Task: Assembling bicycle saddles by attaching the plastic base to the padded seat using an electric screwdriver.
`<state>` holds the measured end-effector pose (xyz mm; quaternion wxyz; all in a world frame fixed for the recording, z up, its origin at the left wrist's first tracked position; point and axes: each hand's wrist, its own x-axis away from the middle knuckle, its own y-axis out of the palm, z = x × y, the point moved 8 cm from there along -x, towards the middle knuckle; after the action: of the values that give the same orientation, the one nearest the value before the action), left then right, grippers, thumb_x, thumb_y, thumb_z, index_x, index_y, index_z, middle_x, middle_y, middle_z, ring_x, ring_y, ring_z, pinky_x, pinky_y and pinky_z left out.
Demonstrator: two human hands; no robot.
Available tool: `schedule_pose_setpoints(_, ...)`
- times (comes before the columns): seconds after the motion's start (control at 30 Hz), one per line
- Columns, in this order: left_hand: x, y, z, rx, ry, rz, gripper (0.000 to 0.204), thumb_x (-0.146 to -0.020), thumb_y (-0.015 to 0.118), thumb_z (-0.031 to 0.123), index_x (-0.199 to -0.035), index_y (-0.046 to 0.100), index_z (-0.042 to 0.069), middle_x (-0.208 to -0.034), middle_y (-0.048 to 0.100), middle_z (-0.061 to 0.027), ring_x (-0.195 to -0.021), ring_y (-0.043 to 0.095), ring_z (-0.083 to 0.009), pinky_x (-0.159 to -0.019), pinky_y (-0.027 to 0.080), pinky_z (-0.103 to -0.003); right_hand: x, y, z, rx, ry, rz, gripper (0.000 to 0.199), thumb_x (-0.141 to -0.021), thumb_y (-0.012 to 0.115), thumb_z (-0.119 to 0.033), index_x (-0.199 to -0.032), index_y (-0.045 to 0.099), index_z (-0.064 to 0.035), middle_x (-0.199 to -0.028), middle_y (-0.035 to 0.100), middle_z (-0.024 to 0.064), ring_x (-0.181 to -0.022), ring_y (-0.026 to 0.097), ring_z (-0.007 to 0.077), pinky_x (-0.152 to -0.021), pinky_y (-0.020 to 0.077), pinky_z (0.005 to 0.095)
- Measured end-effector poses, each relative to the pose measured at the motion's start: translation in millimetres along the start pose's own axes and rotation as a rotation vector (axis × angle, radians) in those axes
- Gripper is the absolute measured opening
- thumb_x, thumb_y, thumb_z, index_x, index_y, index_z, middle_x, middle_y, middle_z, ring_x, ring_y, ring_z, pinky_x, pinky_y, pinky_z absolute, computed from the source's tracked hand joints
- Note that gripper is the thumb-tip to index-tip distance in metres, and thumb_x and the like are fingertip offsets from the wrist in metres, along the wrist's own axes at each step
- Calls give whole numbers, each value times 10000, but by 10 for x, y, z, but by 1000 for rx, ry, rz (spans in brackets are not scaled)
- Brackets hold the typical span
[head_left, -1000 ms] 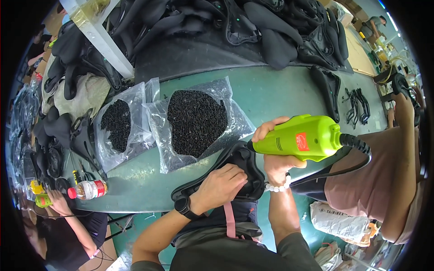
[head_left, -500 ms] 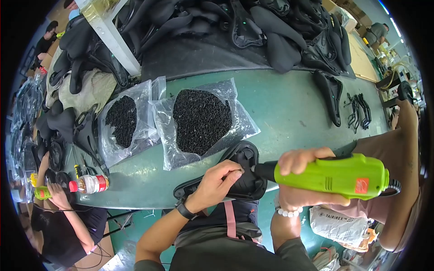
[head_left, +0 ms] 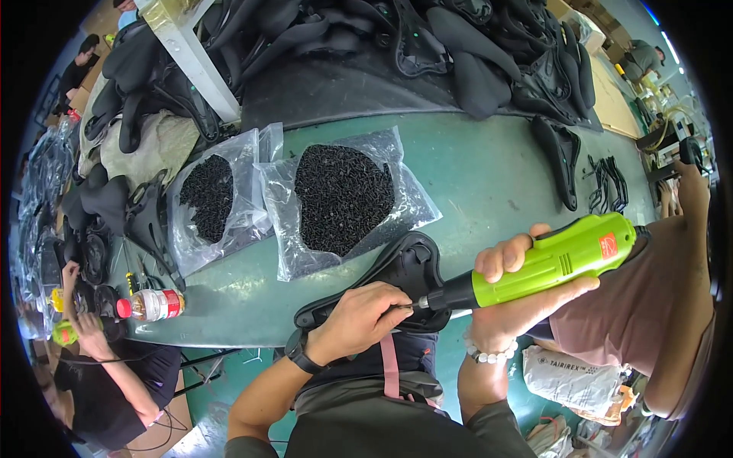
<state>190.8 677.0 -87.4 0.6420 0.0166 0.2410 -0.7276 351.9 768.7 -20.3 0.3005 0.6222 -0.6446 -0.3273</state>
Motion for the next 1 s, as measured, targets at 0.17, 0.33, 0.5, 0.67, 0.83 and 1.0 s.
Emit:
schedule_pose_setpoints(0.17, -34, 45, -58, -299, 4, 1, 119, -858, 666, 123, -909, 597, 41, -853, 648, -78, -804, 631, -270, -673, 520, -363, -32, 24, 4, 2, -176, -260, 1096, -603, 274, -1007, -1155, 501, -87, -708, 553, 87, -541, 500, 248, -528, 429, 383)
schedule_pose_setpoints(0.33, -114, 261, -84, -543, 109, -100, 140, -814, 715, 188, -813, 640, 70, -771, 644, -38, -694, 611, -224, -596, 511, -343, 11, 166, 268, 203, -291, -472, 1190, -516, 320, -1019, -1201, 453, -54, -790, 578, 104, -617, 553, 245, -620, 462, 387)
schedule_pose_setpoints(0.5, -86, 258, -91, -453, 138, -57, 167, -789, 739, 213, -749, 648, 80, -722, 636, -28, -682, 615, -210, -583, 509, -330, -30, 149, 447, 282, -209, -479, 1247, -440, 337, -1035, -1182, 454, -39, -795, 571, 103, -642, 548, 236, -621, 459, 378)
schedule_pose_setpoints(0.67, -93, 242, -105, -394, 130, -23, 167, -767, 758, 215, -750, 657, 83, -715, 637, -26, -666, 616, -212, -579, 509, -332, -52, 237, 569, 317, -150, -524, 1236, -433, 349, -1034, -1161, 457, -42, -789, 555, 97, -634, 541, 224, -615, 458, 360)
schedule_pose_setpoints(0.83, -116, 236, -126, -346, 74, -22, 184, -747, 771, 211, -755, 642, 80, -717, 631, -27, -673, 613, -227, -574, 506, -347, -98, 214, 576, 260, -150, -511, 1240, -427, 351, -1036, -1145, 454, -31, -779, 553, 97, -632, 544, 221, -609, 461, 353)
schedule_pose_setpoints(1.0, -145, 249, -151, -339, 33, -71, 188, -776, 739, 213, -782, 610, 77, -727, 608, -30, -701, 600, -237, -593, 503, -355, -106, 225, 619, 300, -113, -536, 1242, -409, 365, -1037, -1090, 476, -4, -733, 549, 107, -625, 546, 220, -604, 473, 351)
